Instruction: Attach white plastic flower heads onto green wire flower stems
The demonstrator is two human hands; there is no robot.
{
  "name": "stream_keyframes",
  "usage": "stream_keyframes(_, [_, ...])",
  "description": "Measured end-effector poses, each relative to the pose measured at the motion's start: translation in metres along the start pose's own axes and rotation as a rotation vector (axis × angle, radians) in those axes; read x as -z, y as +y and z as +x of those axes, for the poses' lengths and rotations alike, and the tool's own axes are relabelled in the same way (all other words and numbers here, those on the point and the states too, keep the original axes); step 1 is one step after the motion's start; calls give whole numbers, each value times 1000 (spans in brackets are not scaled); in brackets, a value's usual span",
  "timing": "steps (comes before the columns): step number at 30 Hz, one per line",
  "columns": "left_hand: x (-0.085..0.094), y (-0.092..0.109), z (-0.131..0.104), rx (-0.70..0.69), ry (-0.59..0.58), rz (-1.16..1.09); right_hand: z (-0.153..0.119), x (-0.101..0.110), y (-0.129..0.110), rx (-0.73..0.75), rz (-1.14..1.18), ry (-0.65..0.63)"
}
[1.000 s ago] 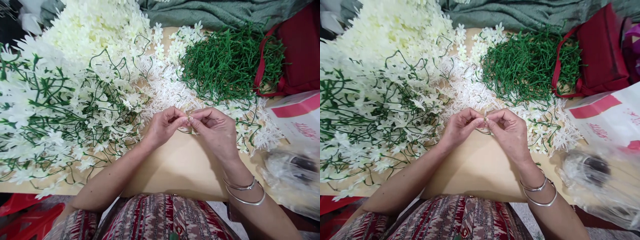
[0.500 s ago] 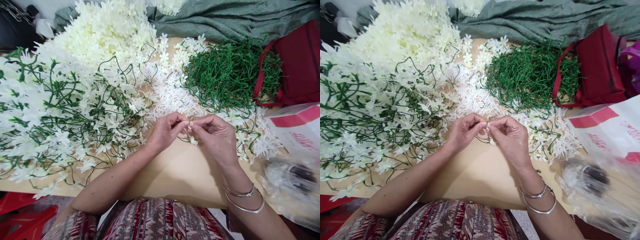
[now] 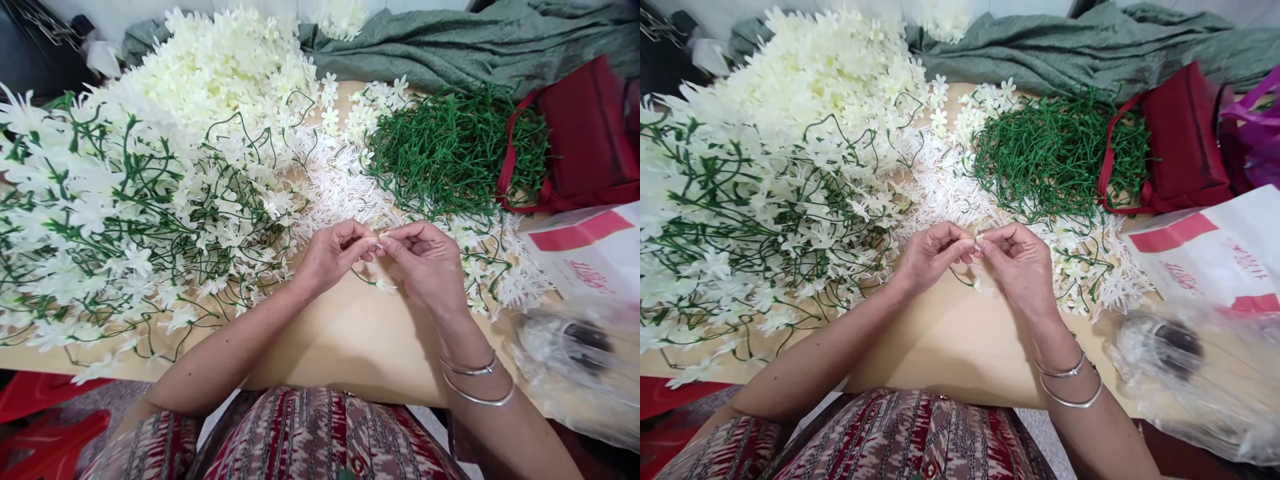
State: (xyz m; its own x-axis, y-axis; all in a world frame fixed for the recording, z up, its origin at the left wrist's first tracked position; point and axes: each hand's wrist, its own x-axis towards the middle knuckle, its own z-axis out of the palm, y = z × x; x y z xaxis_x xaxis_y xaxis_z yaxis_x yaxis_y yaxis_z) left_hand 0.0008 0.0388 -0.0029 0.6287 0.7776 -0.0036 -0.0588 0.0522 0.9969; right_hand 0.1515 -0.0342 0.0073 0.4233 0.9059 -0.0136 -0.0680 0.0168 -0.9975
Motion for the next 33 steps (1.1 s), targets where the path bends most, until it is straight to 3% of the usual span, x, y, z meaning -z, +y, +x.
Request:
stream_keyframes(6, [-4,-2,-2,-13,64,-40,0,1,1,-23,45,-5])
stream_keyframes(13, [0,-11,0,-10,23,-22,3,5,4,-10,-27,-3])
stream_keyframes(17, [1,-15,0,-17,61,31,6,7,4,-24,7,39])
stream_keyframes(22, [0,-9,-2,-31,84,120,7,8,0,-29,-6,30])
stream_keyframes(33, [0,-2,-1,-56,24,84,8,9,0,-17,-33,-12])
